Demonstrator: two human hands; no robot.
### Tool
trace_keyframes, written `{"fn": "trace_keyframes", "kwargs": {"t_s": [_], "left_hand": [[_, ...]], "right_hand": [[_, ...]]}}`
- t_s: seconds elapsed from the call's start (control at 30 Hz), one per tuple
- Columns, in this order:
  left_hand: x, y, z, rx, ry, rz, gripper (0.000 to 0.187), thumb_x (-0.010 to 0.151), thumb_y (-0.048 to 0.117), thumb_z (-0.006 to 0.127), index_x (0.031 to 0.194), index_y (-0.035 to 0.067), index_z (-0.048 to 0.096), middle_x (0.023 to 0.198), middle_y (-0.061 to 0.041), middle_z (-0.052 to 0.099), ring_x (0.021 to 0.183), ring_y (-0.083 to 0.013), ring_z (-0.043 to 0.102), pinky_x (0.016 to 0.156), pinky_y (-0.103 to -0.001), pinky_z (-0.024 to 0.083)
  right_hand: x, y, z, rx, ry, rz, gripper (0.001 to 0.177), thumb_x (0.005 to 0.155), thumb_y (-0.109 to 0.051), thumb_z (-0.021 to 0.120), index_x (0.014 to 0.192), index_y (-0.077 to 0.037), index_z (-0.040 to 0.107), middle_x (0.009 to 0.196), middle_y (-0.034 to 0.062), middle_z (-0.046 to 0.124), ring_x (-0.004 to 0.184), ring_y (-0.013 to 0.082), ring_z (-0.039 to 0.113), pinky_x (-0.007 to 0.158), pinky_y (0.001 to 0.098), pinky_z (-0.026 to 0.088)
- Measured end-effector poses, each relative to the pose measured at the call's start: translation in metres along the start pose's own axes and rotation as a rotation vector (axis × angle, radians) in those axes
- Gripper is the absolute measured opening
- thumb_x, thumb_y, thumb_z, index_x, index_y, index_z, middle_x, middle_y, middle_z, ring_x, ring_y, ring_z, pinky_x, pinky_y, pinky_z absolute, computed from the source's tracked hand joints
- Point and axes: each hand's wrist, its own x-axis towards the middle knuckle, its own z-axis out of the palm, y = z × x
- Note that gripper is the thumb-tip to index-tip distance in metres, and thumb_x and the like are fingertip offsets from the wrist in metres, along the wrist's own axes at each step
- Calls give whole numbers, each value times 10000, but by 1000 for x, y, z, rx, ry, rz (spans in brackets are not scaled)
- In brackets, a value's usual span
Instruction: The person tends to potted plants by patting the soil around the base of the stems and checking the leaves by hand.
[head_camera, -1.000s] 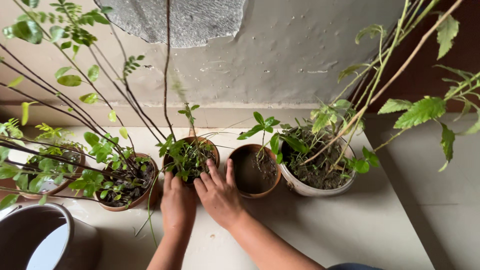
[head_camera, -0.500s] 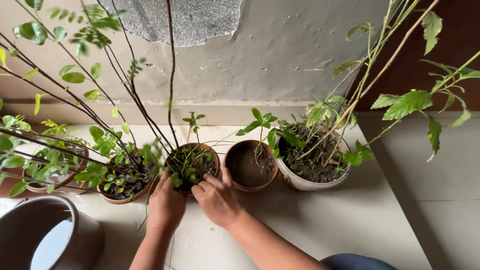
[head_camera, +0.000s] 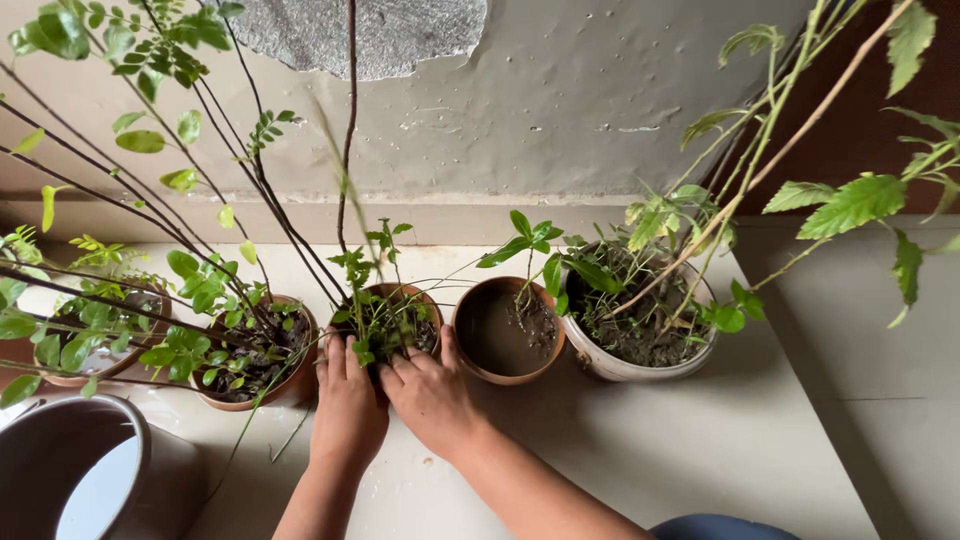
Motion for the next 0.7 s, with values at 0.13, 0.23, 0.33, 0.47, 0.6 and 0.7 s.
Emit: {"fn": "trace_keyframes", "kwargs": {"t_s": [0.13, 0.23, 0.33, 0.47, 0.6, 0.7], "left_hand": [[1, 1, -3, 26, -13, 20, 826, 810, 107, 652, 1485, -105, 224, 1583, -339, 202, 1476, -511, 198, 1201, -518, 198], [-1, 10, -12, -35, -38, -64, 824, 825, 83, 640, 1517, -72, 220, 1626, -296, 183, 1441, -500, 238, 1178, -500, 259], [-4, 24, -36, -55, -75, -132, 840, 830, 93, 651, 1536, -52, 220, 1630, -266, 189, 1446, -424, 346, 1135, -459, 401], [-16, 60, -82, 152, -127, -184, 561, 864, 130, 613, 1388, -30, 492, 1494, -255, 447, 1235, -416, 561, 942, -454, 536], [-19, 94, -107, 374, -303, -222, 209, 1007, 137, 495, 1066, 86, 689, 1177, -116, 692, 1058, -312, 729, 902, -419, 587], [-19, 97, -101, 383, -246, -90, 190, 978, 125, 508, 994, 92, 694, 1106, -96, 709, 1061, -274, 714, 917, -403, 576]], "right_hand": [[1, 0, 5, -36, -95, 48, 106, 922, -73, 587, 884, -75, 686, 956, 73, 748, 1031, 269, 710, 1139, 788, 250], [1, -1, 3, -53, -176, 62, 122, 941, -70, 580, 892, -77, 691, 966, 74, 751, 1038, 265, 713, 1160, 788, 237], [0, 1, 2, -57, -144, 38, 127, 941, -79, 577, 933, -74, 703, 1064, 95, 751, 1093, 290, 694, 1145, 788, 229], [-2, 7, 0, -10, -131, 4, 230, 945, -88, 573, 1117, -83, 726, 1192, 107, 730, 1182, 284, 652, 1132, 797, 212], [-2, 10, -11, -34, -101, -22, 169, 901, -147, 624, 1021, -97, 732, 1118, 90, 723, 1128, 320, 644, 1099, 764, 270], [-3, 8, -16, -33, -176, -7, 113, 972, -155, 629, 960, -83, 715, 1000, 65, 708, 1025, 290, 667, 1119, 728, 340]]}}
